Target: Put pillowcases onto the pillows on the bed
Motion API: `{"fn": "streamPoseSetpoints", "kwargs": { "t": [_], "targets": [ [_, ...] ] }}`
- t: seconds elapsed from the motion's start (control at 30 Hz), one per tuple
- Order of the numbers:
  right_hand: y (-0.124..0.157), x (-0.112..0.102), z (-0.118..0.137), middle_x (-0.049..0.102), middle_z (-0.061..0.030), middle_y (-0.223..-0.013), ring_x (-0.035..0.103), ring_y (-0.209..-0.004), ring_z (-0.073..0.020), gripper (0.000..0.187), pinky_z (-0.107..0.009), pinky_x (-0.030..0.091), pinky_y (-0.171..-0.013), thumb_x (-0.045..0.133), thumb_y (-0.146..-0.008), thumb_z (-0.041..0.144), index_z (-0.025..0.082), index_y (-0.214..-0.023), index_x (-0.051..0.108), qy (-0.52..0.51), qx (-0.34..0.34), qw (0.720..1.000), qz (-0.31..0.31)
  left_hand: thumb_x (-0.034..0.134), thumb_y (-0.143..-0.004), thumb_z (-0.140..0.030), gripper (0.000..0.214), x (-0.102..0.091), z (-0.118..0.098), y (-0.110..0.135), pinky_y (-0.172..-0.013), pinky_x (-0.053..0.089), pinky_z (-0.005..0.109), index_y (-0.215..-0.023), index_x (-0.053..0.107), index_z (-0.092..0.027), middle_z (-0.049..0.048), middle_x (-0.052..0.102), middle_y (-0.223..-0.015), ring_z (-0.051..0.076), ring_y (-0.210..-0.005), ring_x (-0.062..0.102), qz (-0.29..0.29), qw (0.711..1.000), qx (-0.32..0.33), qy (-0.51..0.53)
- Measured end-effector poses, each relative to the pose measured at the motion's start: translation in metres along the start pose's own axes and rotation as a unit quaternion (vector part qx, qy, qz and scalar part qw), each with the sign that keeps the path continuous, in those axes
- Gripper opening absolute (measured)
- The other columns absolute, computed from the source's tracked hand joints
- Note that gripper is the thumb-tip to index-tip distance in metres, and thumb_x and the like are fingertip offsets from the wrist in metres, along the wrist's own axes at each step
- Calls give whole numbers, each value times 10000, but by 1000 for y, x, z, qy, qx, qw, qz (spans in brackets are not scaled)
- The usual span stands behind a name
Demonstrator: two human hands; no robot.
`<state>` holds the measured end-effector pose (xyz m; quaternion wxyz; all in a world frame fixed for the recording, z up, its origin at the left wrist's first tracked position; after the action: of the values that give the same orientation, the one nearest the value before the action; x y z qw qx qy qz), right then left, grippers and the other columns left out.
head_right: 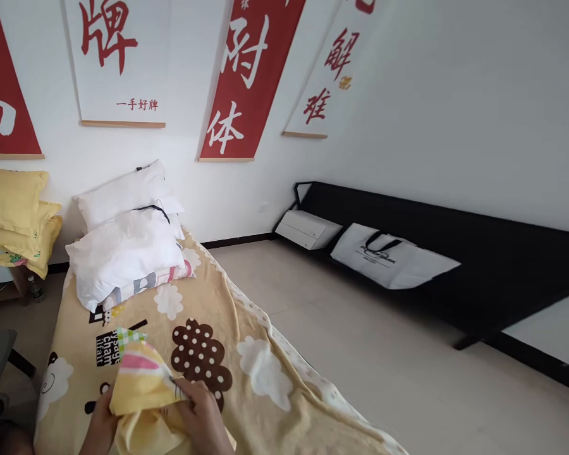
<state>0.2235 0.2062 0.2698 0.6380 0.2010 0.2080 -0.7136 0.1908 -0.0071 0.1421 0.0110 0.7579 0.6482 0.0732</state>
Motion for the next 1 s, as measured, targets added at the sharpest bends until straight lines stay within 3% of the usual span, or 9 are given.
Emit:
{"fn": "streamPoseSetpoints", "kwargs": {
  "t": [0.1, 0.2, 0.33, 0.5, 0.57, 0.63, 0.8, 0.9, 1.0],
  "targets": [
    [-14, -29, 3, 737, -73, -822, 662, -813, -260, 369, -337, 505, -741, 485, -652, 293, 190, -870, 764, 7, 8, 997, -70, 564, -662, -284, 241, -29, -55, -6, -744, 527, 312, -839, 703, -196, 53, 694, -814, 237, -825, 647, -44, 993, 92, -65],
    [-29, -42, 26, 757, -56, -817, 688, -788, -254, 321, -312, 520, -715, 507, -633, 284, 210, -819, 759, 4, -12, 998, -68, 496, -668, -245, 144, -58, -110, -9, -654, 478, 295, -684, 636, -212, 18, 613, -678, 206, -691, 594, -93, 965, 175, -174],
    [-44, -64, 52, 765, -53, -819, 688, -755, -246, 337, -311, 518, -704, 522, -637, 272, 223, -865, 765, 86, -49, 990, -101, 478, -658, -193, 232, -85, -166, -11, -833, 434, 365, -779, 675, -219, 50, 697, -844, 247, -863, 633, -167, 891, 250, -339],
    [-40, -114, 63, 746, -90, -850, 649, -780, -243, 356, -336, 479, -764, 489, -648, 256, 209, -879, 756, 238, -115, 920, -288, 409, -739, -90, 358, -116, -204, -15, -889, 405, 356, -969, 663, -193, 96, 698, -974, 249, -982, 613, -258, 826, 250, -435],
    [-36, -130, 57, 726, -89, -818, 633, -789, -243, 379, -349, 459, -790, 465, -653, 252, 202, -898, 749, 268, -114, 896, -335, 416, -745, -71, 368, -129, -207, -19, -884, 406, 342, -1007, 645, -190, 95, 690, -1015, 247, -998, 606, -277, 818, 232, -448],
    [-37, -142, 41, 710, -80, -803, 622, -773, -242, 402, -357, 454, -786, 444, -651, 261, 206, -913, 744, 263, -78, 897, -348, 427, -745, -64, 377, -141, -199, -25, -839, 409, 320, -1028, 636, -199, 78, 686, -1050, 239, -995, 608, -280, 824, 188, -455],
    [-50, -140, -32, 745, -99, -941, 670, -855, -276, 603, -349, 498, -730, 424, -538, 280, 171, -1051, 721, 80, 87, 945, -305, 440, -764, -101, 316, -153, -127, -42, -686, 387, 264, -965, 655, -215, 60, 703, -1006, 226, -940, 640, -159, 862, 8, -481],
    [-69, -105, -50, 756, -82, -898, 683, -855, -268, 537, -325, 516, -725, 417, -506, 284, 182, -928, 734, 28, 63, 980, -186, 471, -744, -133, 269, -150, -101, -40, -659, 397, 243, -906, 664, -226, 54, 727, -934, 215, -876, 656, -116, 881, -28, -458],
    [-86, -73, -58, 671, -7, -569, 634, -586, -223, 282, -300, 488, -593, 465, -490, 285, 211, -646, 688, 87, 45, 995, -32, 496, -698, -150, 298, -148, -118, -33, -713, 425, 254, -938, 658, -222, 52, 735, -962, 224, -898, 653, -154, 884, 13, -441]
  ]
}}
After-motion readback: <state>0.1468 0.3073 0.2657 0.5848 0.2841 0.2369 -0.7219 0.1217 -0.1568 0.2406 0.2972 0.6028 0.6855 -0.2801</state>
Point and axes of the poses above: each hand's wrist, its own y-axis away from the middle knuckle, its own x-axis out of the palm, z = x × y, the point moved 9 cm from there along -y, towards the middle knuckle
